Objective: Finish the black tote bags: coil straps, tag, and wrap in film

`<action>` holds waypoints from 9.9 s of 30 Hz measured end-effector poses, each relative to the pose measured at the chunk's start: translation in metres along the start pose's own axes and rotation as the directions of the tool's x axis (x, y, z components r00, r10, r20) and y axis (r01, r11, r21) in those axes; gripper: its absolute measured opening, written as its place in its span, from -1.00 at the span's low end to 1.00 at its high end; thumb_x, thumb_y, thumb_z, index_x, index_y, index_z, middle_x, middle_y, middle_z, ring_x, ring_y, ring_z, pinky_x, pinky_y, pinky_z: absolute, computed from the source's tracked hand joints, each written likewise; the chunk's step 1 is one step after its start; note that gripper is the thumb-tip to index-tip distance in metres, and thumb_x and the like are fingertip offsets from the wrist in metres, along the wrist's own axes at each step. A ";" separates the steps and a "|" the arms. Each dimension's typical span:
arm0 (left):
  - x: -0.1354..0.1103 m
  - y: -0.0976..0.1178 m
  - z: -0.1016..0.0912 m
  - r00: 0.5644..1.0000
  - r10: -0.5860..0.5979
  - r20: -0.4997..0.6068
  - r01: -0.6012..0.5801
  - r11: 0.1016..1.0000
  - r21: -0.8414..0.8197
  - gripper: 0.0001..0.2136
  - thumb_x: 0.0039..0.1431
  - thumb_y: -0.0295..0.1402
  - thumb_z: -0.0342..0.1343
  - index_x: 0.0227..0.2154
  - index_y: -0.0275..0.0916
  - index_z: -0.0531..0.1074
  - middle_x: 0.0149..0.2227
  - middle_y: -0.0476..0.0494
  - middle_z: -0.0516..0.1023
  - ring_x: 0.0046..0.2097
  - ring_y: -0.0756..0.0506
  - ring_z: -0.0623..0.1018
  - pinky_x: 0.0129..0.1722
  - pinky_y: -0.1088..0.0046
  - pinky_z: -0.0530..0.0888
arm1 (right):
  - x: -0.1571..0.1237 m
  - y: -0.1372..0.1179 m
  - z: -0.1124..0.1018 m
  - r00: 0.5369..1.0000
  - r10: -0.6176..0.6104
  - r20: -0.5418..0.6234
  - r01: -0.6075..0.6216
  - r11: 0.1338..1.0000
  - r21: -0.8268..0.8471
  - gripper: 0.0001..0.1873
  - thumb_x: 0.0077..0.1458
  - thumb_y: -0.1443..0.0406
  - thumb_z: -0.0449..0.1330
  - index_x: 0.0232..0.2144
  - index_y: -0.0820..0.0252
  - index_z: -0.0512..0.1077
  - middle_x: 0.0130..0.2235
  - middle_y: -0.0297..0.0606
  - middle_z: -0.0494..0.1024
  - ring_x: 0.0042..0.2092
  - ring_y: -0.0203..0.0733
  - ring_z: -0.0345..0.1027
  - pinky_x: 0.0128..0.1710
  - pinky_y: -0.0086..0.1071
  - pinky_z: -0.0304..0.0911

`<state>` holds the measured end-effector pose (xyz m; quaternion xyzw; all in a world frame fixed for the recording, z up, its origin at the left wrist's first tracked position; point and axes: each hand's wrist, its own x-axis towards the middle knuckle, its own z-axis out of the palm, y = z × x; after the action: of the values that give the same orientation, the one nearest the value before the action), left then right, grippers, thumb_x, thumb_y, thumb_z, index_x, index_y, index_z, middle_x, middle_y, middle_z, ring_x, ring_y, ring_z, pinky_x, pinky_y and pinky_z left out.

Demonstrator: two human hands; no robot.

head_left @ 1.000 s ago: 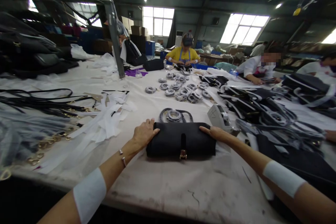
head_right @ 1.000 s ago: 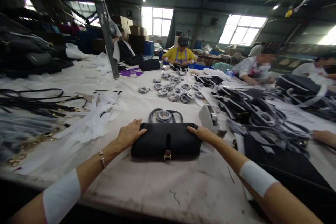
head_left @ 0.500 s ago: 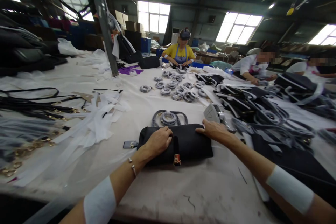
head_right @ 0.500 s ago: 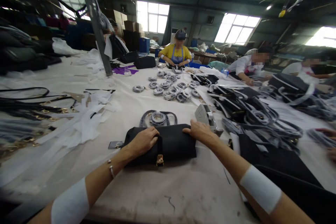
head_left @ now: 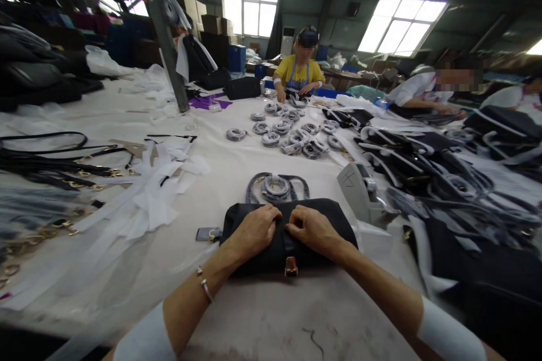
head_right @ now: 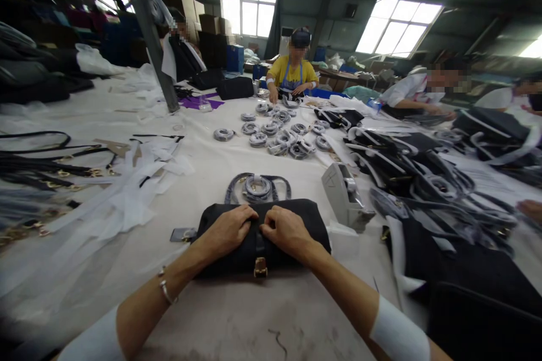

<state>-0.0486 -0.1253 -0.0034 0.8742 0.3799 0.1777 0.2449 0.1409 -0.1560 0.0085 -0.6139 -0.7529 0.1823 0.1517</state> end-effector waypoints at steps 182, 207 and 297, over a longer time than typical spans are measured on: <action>-0.058 0.016 -0.042 0.956 -0.253 -0.146 0.288 0.897 0.336 -0.68 0.09 -0.16 0.22 -0.17 -0.23 0.40 -0.18 -0.17 0.48 -0.15 -0.20 0.53 -0.22 0.33 0.46 | -0.053 -0.021 0.064 0.903 -0.400 -0.159 0.273 0.818 -0.506 -0.43 0.27 0.16 0.03 0.29 0.03 0.10 0.35 -0.20 0.07 0.35 0.06 -0.10 0.28 0.07 -0.16; -0.189 0.029 0.016 0.647 -0.744 0.168 -0.198 -0.376 -0.905 -0.71 0.09 -0.42 0.24 -0.11 -0.37 0.45 0.06 -0.35 0.48 0.09 -0.20 0.48 0.14 0.30 0.39 | -0.050 -0.007 0.070 0.799 -0.563 -0.211 0.429 0.780 -0.455 -0.46 0.29 0.23 -0.01 0.29 -0.06 0.09 0.27 -0.38 0.25 0.32 0.03 -0.02 0.28 0.07 -0.19; -0.034 0.004 -0.008 0.999 0.045 0.020 -0.049 0.960 0.274 -0.83 0.32 -0.35 -0.06 -0.41 -0.21 0.27 -0.38 -0.05 0.41 -0.29 -0.11 0.38 -0.26 0.37 0.27 | -0.096 0.031 -0.018 0.858 0.513 -0.002 -0.183 0.311 0.933 -0.49 -0.23 0.12 0.47 -0.26 0.23 0.42 -0.43 -0.30 0.57 -0.42 -0.20 0.49 -0.35 -0.32 0.46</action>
<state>-0.0729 -0.1505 0.0013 0.9096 0.3785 0.1231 0.1197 0.1946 -0.2430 0.0096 -0.5979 -0.3420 0.4954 0.5292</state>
